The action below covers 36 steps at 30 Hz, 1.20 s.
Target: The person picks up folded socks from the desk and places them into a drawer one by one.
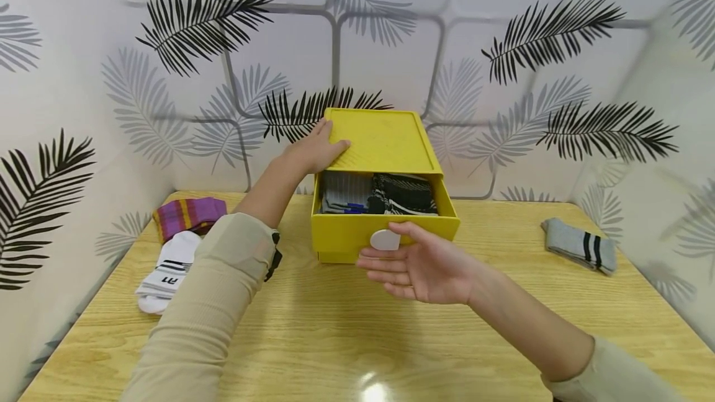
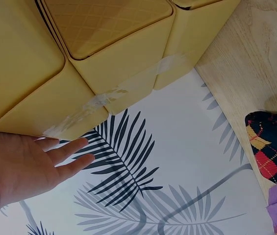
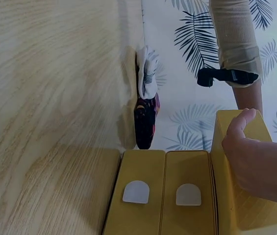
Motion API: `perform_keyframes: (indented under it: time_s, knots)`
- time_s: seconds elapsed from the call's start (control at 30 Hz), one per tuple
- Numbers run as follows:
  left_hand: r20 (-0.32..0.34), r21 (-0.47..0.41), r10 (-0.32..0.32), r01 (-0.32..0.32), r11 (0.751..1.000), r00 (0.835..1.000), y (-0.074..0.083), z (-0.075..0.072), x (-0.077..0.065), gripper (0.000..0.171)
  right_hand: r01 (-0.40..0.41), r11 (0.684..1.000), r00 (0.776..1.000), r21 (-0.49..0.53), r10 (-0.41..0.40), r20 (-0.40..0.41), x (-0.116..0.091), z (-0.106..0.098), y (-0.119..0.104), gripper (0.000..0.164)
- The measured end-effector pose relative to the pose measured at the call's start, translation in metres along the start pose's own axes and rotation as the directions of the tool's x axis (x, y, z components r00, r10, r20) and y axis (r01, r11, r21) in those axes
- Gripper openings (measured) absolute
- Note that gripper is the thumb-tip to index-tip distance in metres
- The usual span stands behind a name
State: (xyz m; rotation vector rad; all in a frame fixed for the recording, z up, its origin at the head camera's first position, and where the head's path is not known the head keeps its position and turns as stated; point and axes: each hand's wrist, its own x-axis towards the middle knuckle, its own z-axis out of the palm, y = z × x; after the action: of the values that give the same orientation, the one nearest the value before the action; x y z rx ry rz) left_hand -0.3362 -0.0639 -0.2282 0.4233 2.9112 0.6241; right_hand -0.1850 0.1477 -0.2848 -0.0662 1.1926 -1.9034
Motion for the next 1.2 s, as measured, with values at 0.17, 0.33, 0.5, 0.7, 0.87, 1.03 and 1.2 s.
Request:
perform_keyframes:
  time_s: [0.17, 0.33, 0.5, 0.7, 0.87, 1.03, 1.2]
  knots:
    - [0.0, 0.013, 0.002, -0.002, 1.0, 1.0, 0.0, -0.001, -0.001, 0.07, 0.017, 1.0, 1.0, 0.014, -0.018, 0.008, 0.007, -0.003, -0.006, 0.061]
    - [-0.003, 0.009, 0.003, -0.003, 1.0, 1.0, -0.001, 0.0, 0.001, 0.07, 0.029, 0.999, 1.0, 0.026, -0.029, -0.004, 0.014, -0.007, -0.012, 0.059]
    - [-0.01, 0.011, 0.003, -0.002, 1.0, 1.0, -0.002, 0.001, 0.003, 0.07, 0.048, 0.999, 0.998, 0.014, -0.048, -0.027, 0.022, -0.013, -0.02, 0.059]
    - [-0.023, 0.009, 0.006, -0.006, 1.0, 1.0, -0.003, 0.002, 0.004, 0.07, 0.069, 0.998, 0.997, 0.005, -0.069, -0.046, 0.033, -0.02, -0.028, 0.06]
    - [-0.017, 0.008, 0.007, -0.007, 1.0, 1.0, -0.002, 0.002, 0.004, 0.07, 0.08, 0.997, 0.994, -0.008, -0.08, -0.07, 0.041, -0.025, -0.035, 0.061]
    - [-0.012, 0.012, 0.004, -0.004, 1.0, 1.0, -0.002, 0.002, 0.004, 0.07, 0.093, 0.995, 0.991, 0.023, -0.09, -0.099, 0.048, -0.029, -0.041, 0.06]
    - [-0.003, 0.017, -0.005, 0.005, 1.0, 1.0, 0.0, 0.001, 0.003, 0.07, 0.112, 0.992, 0.986, 0.059, -0.104, -0.129, 0.052, -0.03, -0.044, 0.058]
